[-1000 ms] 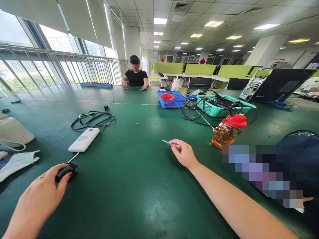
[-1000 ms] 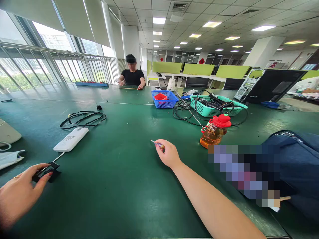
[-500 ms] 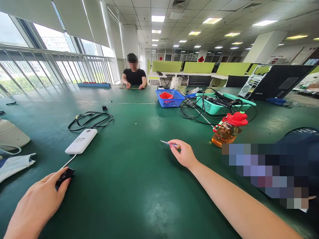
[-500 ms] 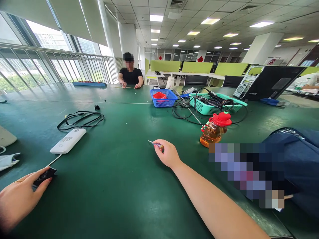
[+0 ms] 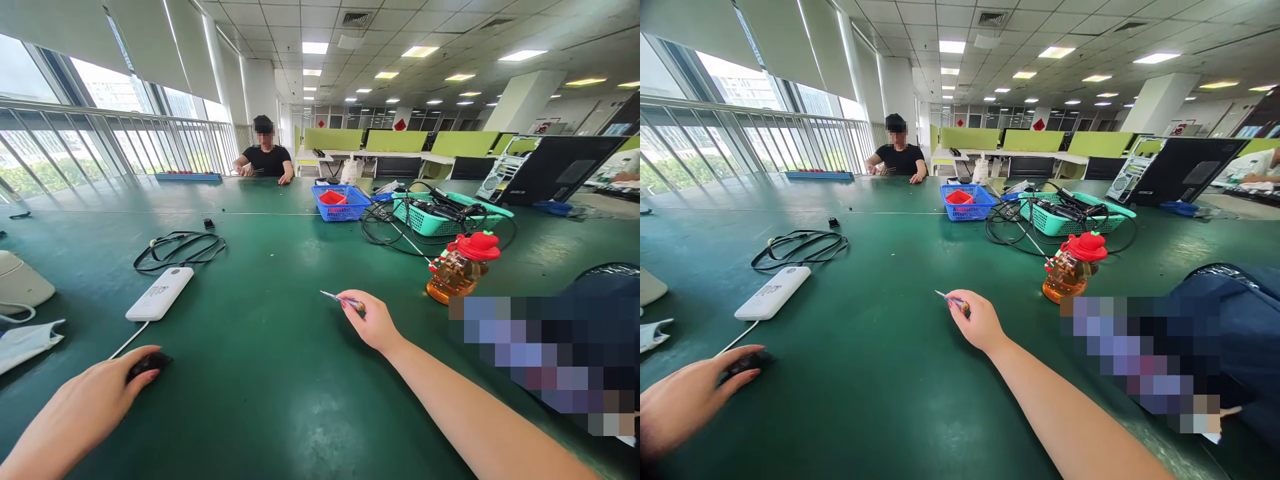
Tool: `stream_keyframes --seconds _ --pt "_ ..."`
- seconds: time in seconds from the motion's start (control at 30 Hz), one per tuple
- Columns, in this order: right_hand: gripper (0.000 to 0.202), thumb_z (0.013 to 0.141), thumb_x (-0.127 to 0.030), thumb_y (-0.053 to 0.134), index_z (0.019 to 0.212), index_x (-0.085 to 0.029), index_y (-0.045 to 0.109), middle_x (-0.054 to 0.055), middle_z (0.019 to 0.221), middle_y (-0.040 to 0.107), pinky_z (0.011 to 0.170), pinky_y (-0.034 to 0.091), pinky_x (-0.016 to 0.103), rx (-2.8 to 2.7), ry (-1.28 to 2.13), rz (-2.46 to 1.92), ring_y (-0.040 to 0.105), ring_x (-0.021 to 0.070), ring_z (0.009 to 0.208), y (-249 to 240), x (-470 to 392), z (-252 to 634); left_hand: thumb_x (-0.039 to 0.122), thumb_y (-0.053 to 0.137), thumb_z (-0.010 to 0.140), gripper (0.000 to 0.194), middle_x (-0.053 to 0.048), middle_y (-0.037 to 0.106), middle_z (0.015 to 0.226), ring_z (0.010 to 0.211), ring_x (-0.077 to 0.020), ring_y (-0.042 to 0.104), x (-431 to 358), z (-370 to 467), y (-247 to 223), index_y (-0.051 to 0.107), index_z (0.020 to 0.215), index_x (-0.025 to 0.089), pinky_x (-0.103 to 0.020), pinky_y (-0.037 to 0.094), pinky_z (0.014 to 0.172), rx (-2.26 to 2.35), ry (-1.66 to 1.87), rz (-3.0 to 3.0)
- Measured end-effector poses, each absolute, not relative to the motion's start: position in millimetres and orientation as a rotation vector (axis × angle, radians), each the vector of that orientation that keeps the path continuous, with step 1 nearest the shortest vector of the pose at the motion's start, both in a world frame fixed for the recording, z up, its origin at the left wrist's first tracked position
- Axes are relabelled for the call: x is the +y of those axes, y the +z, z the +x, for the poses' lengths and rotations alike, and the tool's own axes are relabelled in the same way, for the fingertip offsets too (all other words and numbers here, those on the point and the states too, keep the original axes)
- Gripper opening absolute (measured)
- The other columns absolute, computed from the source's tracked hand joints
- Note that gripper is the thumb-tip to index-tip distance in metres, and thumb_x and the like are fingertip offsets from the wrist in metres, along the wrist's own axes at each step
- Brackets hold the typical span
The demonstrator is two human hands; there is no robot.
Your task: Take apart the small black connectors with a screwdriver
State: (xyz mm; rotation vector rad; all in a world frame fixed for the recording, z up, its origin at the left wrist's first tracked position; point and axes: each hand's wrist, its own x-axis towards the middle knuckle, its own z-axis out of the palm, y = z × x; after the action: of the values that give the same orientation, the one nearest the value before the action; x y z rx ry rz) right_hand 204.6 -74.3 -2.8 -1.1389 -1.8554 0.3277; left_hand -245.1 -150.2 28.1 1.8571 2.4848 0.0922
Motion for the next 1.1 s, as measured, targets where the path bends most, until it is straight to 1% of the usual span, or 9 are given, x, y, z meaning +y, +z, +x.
stream_keyframes --seconds 0.1,0.2,0.27,0.33,0.4,0.57,0.77,0.9,1.1 --pt "0.019 0.090 -0.028 0.052 0.101 -0.025 0.067 0.003 0.092 0.074 0.074 0.054 0.032 -1.928 0.293 -1.113 0.068 0.0178 0.079 0.5 -80.2 202.3 0.043 0.051 0.086 0.039 -0.001 0.074 0.108 0.100 -0.0275 0.067 -135.0 -178.0 64.2 0.065 0.121 0.033 -0.036 0.047 0.089 2.049 0.059 2.282" --pt "0.020 0.091 -0.027 0.052 0.106 -0.027 0.066 0.003 0.095 0.074 0.079 0.053 0.035 -2.019 0.196 -1.065 0.067 0.0193 0.085 2.0 -85.3 199.7 0.033 0.050 0.089 0.035 -0.005 0.071 0.116 0.109 -0.0263 0.063 -104.8 -105.0 79.0 0.064 0.121 0.030 -0.037 0.044 0.096 1.703 0.120 2.566" --pt "0.021 0.091 -0.025 0.053 0.108 -0.027 0.066 0.004 0.098 0.073 0.082 0.052 0.037 -2.070 0.106 -1.036 0.067 0.0203 0.089 1.8 -87.0 198.1 0.029 0.049 0.091 0.041 -0.009 0.070 0.115 0.106 -0.0266 0.063 -78.1 -64.8 73.7 0.056 0.132 0.027 -0.039 0.045 0.094 1.572 0.182 2.666" --pt "0.021 0.091 -0.022 0.053 0.107 -0.026 0.066 0.005 0.100 0.073 0.083 0.051 0.038 -2.094 0.016 -1.049 0.066 0.0208 0.090 1.3 -86.9 197.2 0.025 0.047 0.093 0.054 -0.013 0.070 0.109 0.102 -0.0281 0.064 -51.3 -34.4 61.2 0.038 0.146 0.022 -0.040 0.046 0.090 1.561 0.246 2.700" --pt "0.020 0.091 -0.019 0.053 0.105 -0.025 0.067 0.005 0.098 0.072 0.084 0.049 0.039 -2.075 -0.048 -1.097 0.065 0.0210 0.089 1.3 -85.8 197.3 0.023 0.047 0.093 0.060 -0.016 0.070 0.110 0.103 -0.0293 0.065 -29.1 -13.5 47.1 0.030 0.150 0.017 -0.040 0.046 0.089 1.548 0.259 2.685" --pt "0.014 0.089 -0.017 0.055 0.096 -0.024 0.066 0.004 0.088 0.071 0.085 0.046 0.039 -2.024 -0.112 -1.075 0.064 0.0186 0.083 6.4 -85.8 198.9 0.023 0.054 0.089 0.072 -0.013 0.069 0.112 0.109 -0.0288 0.062 -3.8 3.0 21.3 0.021 0.153 0.022 -0.040 0.047 0.093 1.432 0.325 2.526" --pt "0.009 0.087 -0.016 0.057 0.091 -0.022 0.063 -0.001 0.080 0.067 0.098 0.038 0.041 -2.137 -0.156 -0.886 0.059 0.0142 0.076 11.8 -95.8 190.3 0.022 0.061 0.082 0.068 -0.003 0.069 0.121 0.115 -0.0260 0.057 1.2 -9.8 3.0 0.036 0.146 0.026 -0.042 0.044 0.103 1.237 0.527 2.360" --pt "0.009 0.087 -0.016 0.056 0.089 -0.022 0.062 -0.002 0.075 0.064 0.102 0.034 0.042 -2.216 -0.205 -0.872 0.056 0.0135 0.076 10.8 -98.0 186.8 0.022 0.065 0.079 0.063 -0.006 0.069 0.121 0.118 -0.0263 0.054 4.2 -13.1 -2.7 0.045 0.139 0.022 -0.044 0.042 0.106 1.205 0.586 2.338" --pt "0.009 0.089 -0.017 0.056 0.090 -0.022 0.063 -0.002 0.076 0.064 0.107 0.028 0.046 -2.303 -0.287 -0.895 0.056 0.0145 0.080 8.8 -95.8 192.0 0.025 0.072 0.075 0.042 -0.009 0.065 0.121 0.120 -0.0288 0.052 8.5 -14.6 -6.2 0.063 0.116 0.020 -0.047 0.041 0.108 1.200 0.638 2.383"
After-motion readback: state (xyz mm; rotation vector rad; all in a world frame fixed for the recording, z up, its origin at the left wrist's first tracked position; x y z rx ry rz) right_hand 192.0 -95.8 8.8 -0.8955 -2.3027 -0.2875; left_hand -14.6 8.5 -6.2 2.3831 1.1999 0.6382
